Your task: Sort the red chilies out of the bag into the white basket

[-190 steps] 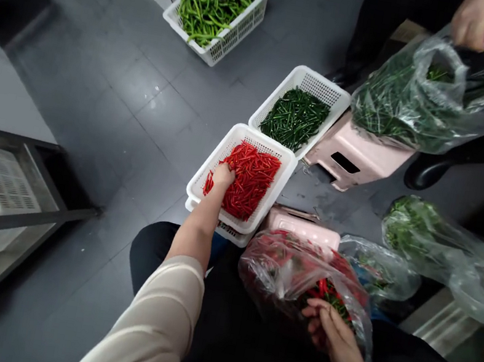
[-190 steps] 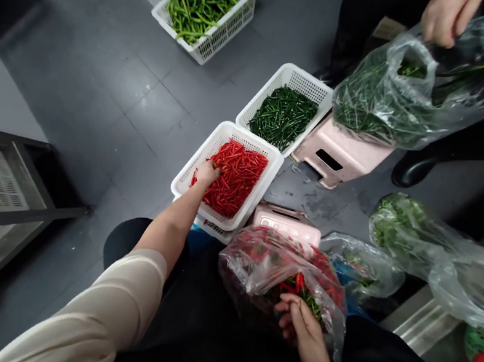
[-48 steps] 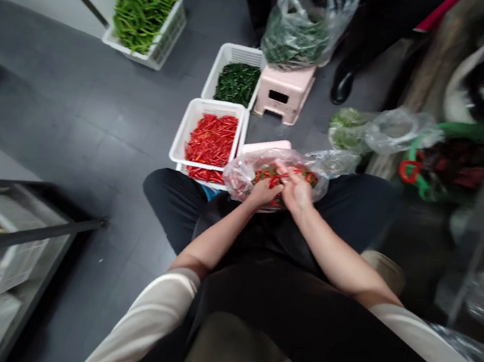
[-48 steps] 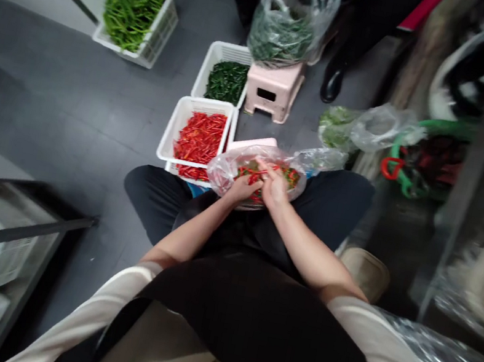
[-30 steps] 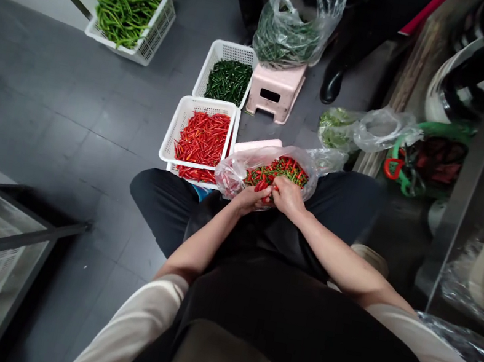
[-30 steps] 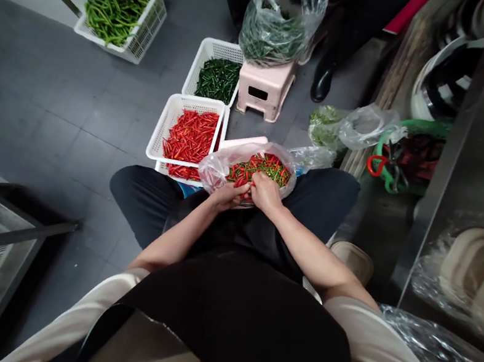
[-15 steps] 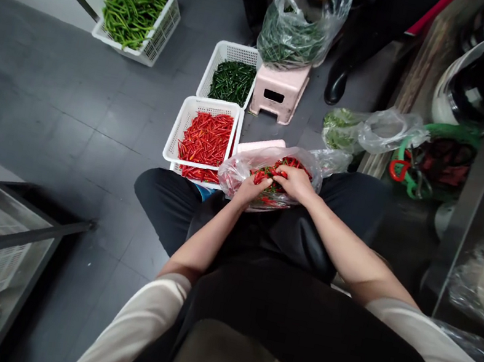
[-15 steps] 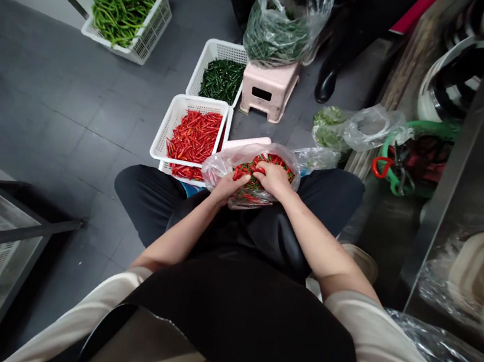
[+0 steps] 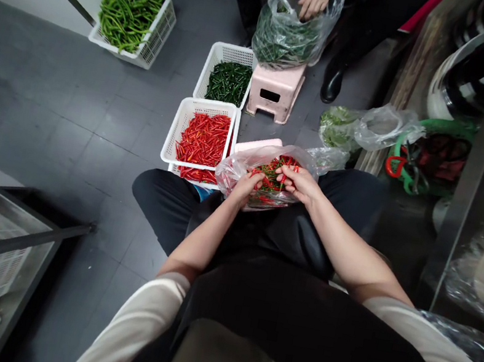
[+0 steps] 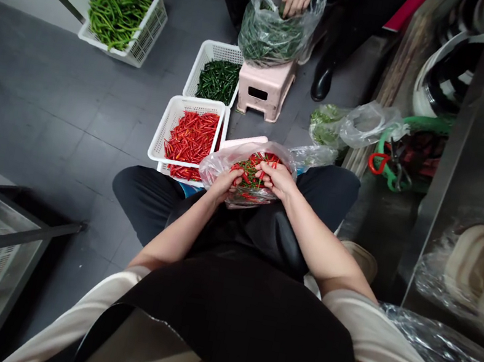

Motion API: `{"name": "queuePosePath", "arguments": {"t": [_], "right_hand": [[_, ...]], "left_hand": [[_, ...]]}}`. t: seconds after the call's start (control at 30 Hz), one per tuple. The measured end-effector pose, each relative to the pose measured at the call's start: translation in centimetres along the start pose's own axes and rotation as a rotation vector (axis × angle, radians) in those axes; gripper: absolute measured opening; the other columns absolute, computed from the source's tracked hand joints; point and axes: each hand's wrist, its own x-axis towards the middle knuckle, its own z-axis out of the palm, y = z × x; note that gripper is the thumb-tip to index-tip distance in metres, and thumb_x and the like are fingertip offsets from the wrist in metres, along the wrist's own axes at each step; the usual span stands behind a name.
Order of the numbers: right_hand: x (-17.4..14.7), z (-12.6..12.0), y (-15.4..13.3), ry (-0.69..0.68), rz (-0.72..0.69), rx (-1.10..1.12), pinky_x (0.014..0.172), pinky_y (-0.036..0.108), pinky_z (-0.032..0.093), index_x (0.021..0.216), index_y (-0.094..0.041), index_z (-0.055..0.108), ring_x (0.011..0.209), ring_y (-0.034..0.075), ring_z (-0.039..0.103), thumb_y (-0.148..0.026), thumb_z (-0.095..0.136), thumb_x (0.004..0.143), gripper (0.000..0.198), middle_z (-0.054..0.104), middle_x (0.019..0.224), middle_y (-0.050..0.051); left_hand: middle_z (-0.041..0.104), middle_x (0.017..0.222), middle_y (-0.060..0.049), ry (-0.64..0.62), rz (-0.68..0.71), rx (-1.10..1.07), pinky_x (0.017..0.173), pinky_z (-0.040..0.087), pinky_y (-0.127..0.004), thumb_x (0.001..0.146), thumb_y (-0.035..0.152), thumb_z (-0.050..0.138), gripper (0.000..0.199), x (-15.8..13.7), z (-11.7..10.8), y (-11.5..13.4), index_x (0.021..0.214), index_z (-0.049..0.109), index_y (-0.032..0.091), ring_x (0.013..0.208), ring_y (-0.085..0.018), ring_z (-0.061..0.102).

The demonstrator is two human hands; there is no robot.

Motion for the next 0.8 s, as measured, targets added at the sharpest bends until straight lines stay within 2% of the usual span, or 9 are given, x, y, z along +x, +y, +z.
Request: {"name": "queuePosePath", "arguments": {"t": [0.1,0.2,0.33,0.4,0.47,0.53,0.63,0.7,0.8], "right_hand": [[-0.2,0.2,0.2,-0.113,0.040,-0.057,0.036,0.018,0.012,0.071,-0.015,0.059,0.040,0.003,0.025,-0.037,0.080,0.060,0.033,0.052,0.056,-0.003],[-0.3,1.0,0.8,-0.072,-0.070,-0.258,0.040,0.021,0.021,0.063,-0.017,0.054,0.042,0.006,0.031,-0.040,0.075,0.063,0.031,0.048,0.053,-0.003],[0.1,1.9,1.6,0.128,-0.398,-0.801,0.061,0.027,0.038,0.061,-0.018,0.054,0.070,0.017,0.054,-0.025,0.067,0.067,0.016,0.061,0.072,0.005],[0.5,1.8,1.7,0.174,-0.438,-0.952,0.065,0.028,0.040,0.061,-0.019,0.054,0.077,0.020,0.055,-0.018,0.067,0.065,0.013,0.063,0.078,0.007],[1.0,1.1,1.5,0.184,-0.360,-0.870,0.059,0.026,0.040,0.060,-0.019,0.053,0.068,0.016,0.053,-0.019,0.067,0.067,0.016,0.062,0.071,0.004],[1.3,0.2,1.0,0.137,-0.196,-0.595,0.049,0.023,0.037,0.062,-0.019,0.052,0.054,0.011,0.045,-0.024,0.067,0.072,0.019,0.060,0.064,0.002],[1.1,-0.6,0.3,0.017,0.032,-0.158,0.038,0.019,0.030,0.069,-0.018,0.052,0.044,0.006,0.037,-0.027,0.067,0.077,0.019,0.063,0.065,0.003],[0.7,-0.5,0.2,-0.018,0.085,-0.031,0.036,0.017,0.029,0.070,-0.017,0.052,0.042,0.005,0.037,-0.026,0.070,0.075,0.021,0.061,0.060,0.003],[0.0,0.5,0.8,0.006,0.041,0.009,0.037,0.016,0.031,0.067,-0.018,0.050,0.042,0.005,0.042,-0.032,0.076,0.069,0.030,0.054,0.051,-0.002]], "left_hand": [[0.034,0.047,0.007,-0.176,0.080,0.077,0.040,0.010,-0.021,0.070,0.045,0.069,0.041,-0.5,-0.5,0.0,0.060,0.042,0.017,0.038,-0.002,0.020],[0.034,0.048,0.008,-0.227,0.065,0.130,0.042,0.011,-0.021,0.069,0.045,0.071,0.039,-0.5,-0.7,-0.1,0.063,0.044,0.017,0.039,-0.002,0.021],[0.037,0.047,0.006,-0.111,0.034,0.323,0.047,0.023,-0.022,0.072,0.039,0.066,0.032,0.2,-0.4,-0.5,0.058,0.047,0.018,0.042,-0.006,0.029],[0.042,0.048,0.004,-0.011,0.097,0.473,0.054,0.031,-0.024,0.071,0.033,0.066,0.027,0.6,-0.2,-0.6,0.056,0.050,0.017,0.047,-0.008,0.037],[0.048,0.052,0.003,0.057,0.173,0.567,0.060,0.036,-0.025,0.070,0.029,0.065,0.019,0.9,-0.3,-0.7,0.059,0.056,0.017,0.053,-0.011,0.043],[0.054,0.059,0.002,0.071,0.202,0.543,0.064,0.038,-0.025,0.073,0.029,0.063,0.013,1.0,-0.5,-0.7,0.070,0.062,0.016,0.057,-0.012,0.047],[0.062,0.070,0.000,0.014,0.205,0.420,0.067,0.041,-0.025,0.075,0.032,0.062,0.020,1.1,-0.7,-0.7,0.084,0.065,0.015,0.063,-0.013,0.052],[0.063,0.073,-0.001,-0.050,0.223,0.381,0.069,0.041,-0.024,0.074,0.035,0.064,0.024,1.2,-0.5,-0.8,0.086,0.065,0.014,0.067,-0.012,0.053],[0.061,0.071,0.001,-0.143,0.220,0.320,0.068,0.040,-0.023,0.071,0.038,0.069,0.029,1.1,-0.1,-1.2,0.086,0.064,0.014,0.064,-0.010,0.051]]}}
